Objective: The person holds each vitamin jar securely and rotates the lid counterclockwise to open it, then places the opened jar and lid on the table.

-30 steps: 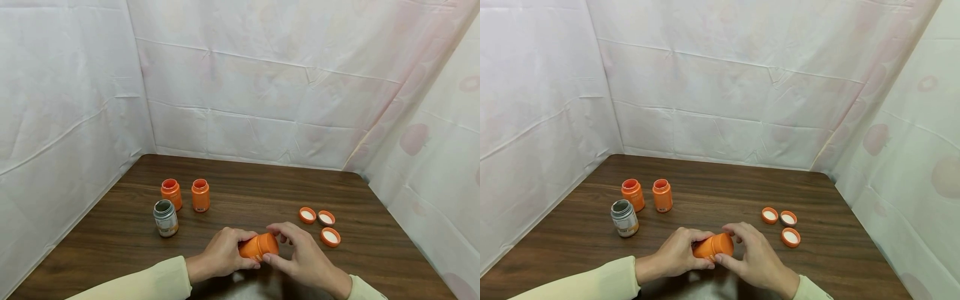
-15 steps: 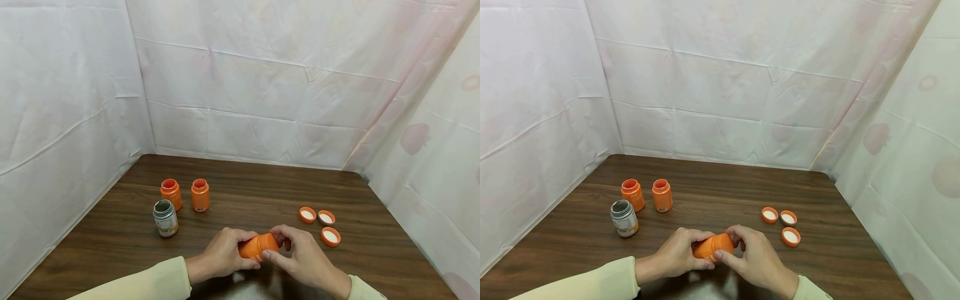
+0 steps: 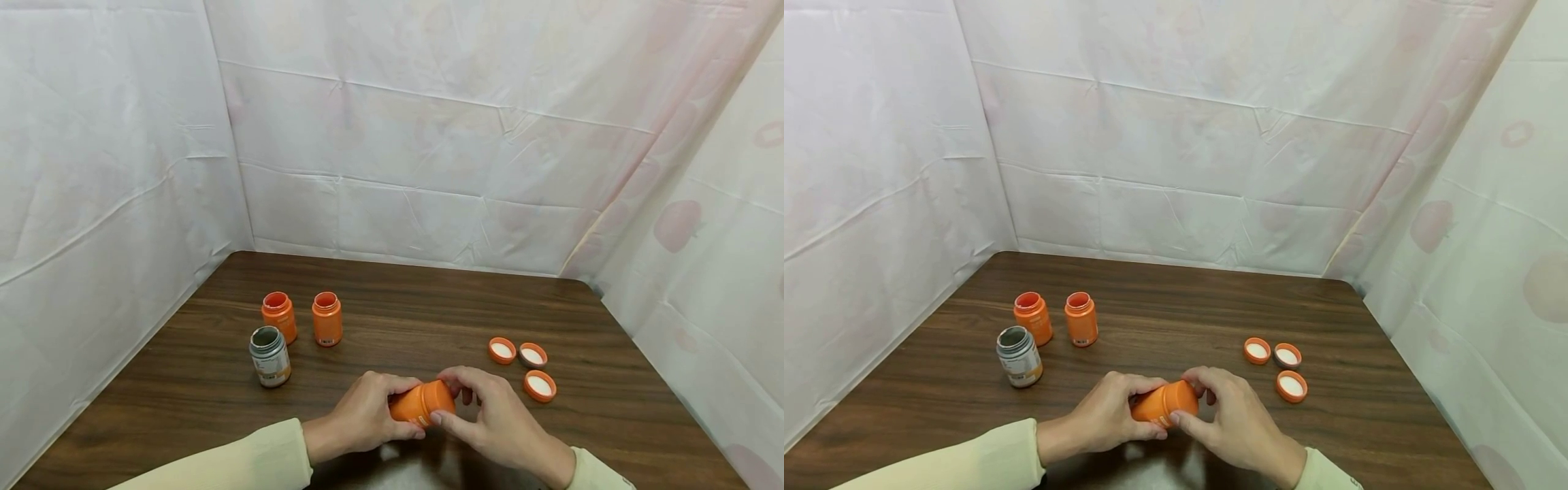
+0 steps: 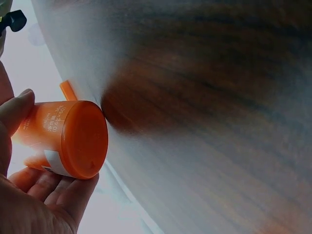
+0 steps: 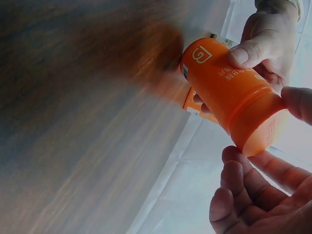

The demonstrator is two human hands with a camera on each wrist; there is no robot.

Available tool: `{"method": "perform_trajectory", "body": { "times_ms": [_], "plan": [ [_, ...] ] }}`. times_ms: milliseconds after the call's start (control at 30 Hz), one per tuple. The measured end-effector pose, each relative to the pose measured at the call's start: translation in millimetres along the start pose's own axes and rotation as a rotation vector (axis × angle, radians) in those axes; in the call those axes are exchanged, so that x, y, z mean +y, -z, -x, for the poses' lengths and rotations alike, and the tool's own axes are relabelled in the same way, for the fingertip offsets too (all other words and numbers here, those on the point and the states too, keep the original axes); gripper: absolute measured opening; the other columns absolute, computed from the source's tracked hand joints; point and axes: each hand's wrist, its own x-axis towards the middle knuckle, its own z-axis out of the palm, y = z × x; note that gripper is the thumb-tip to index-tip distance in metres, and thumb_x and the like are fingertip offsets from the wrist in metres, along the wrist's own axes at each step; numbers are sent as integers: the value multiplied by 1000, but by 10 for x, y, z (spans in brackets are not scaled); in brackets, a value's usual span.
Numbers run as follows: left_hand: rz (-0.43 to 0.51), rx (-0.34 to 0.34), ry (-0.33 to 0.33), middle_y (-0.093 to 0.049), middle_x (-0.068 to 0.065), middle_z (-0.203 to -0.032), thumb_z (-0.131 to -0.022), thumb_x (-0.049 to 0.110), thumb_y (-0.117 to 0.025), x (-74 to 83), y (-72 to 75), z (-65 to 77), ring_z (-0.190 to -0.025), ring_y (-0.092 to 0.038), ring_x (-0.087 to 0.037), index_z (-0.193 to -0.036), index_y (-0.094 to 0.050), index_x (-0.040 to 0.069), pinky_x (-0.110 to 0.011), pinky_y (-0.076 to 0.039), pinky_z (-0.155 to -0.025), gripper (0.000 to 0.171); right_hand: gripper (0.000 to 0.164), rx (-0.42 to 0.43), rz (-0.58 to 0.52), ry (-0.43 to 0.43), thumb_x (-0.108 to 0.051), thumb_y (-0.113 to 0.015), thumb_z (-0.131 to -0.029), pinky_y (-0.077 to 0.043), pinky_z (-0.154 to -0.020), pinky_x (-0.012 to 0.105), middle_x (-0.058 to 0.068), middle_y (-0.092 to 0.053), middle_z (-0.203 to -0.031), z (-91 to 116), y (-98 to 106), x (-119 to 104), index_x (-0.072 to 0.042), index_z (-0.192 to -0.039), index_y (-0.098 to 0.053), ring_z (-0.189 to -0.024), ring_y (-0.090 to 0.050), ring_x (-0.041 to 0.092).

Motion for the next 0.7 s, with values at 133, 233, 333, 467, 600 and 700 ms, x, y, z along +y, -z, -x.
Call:
{"method": "perform_trajectory", "body": {
  "times_ms": [133, 233, 333, 467, 600, 700],
  "plan": [
    [-2, -4, 0, -70, 19, -98, -77, 26, -93, -7, -2, 0, -79, -61, 2, -118, -74, 27, -19, -50, -70, 46, 41, 9, 9, 56, -34, -86, -85, -50, -68, 27, -17, -61, -95, 4, 10, 1, -22, -120, -68, -80, -56, 7],
    [0, -9, 0, -70, 19, -98, -77, 26, -93, -8, -3, -1, -79, -61, 2, -119, -74, 26, -19, -50, -71, 46, 44, 12, 15, 94, -31, -87, -84, -50, -70, 26, -16, -60, -95, 7, 20, -3, -21, -122, -68, -82, -54, 4],
    [5, -11, 0, -70, 19, -99, -77, 25, -93, -6, -1, 0, -79, -61, 2, -119, -74, 26, -19, -50, -71, 46, 46, 10, 11, 119, -27, -88, -83, -49, -71, 24, -16, -60, -97, 8, 30, -5, -19, -123, -68, -84, -53, 2],
    [10, -13, 2, -71, 19, -100, -77, 25, -93, -6, 0, 3, -80, -62, 2, -119, -73, 26, -19, -50, -71, 47, 51, 7, -6, 150, -21, -90, -80, -50, -72, 25, -15, -65, -106, 5, 38, -3, -20, -126, -67, -86, -54, 4],
    [3, -12, 4, -71, 19, -101, -76, 26, -93, -8, -3, 7, -82, -62, 3, -120, -73, 26, -20, -51, -73, 48, 59, -2, -19, 184, -13, -91, -77, -51, -73, 26, -11, -66, -117, -1, 48, 1, -22, -129, -65, -90, -57, 8],
    [-4, -9, -1, -71, 19, -102, -76, 26, -93, -9, -5, 8, -83, -62, 3, -120, -73, 26, -21, -51, -74, 49, 64, -13, -26, 201, -7, -91, -74, -53, -74, 28, -9, -65, -121, -2, 54, 1, -22, -130, -64, -94, -60, 11]
  ]
}}
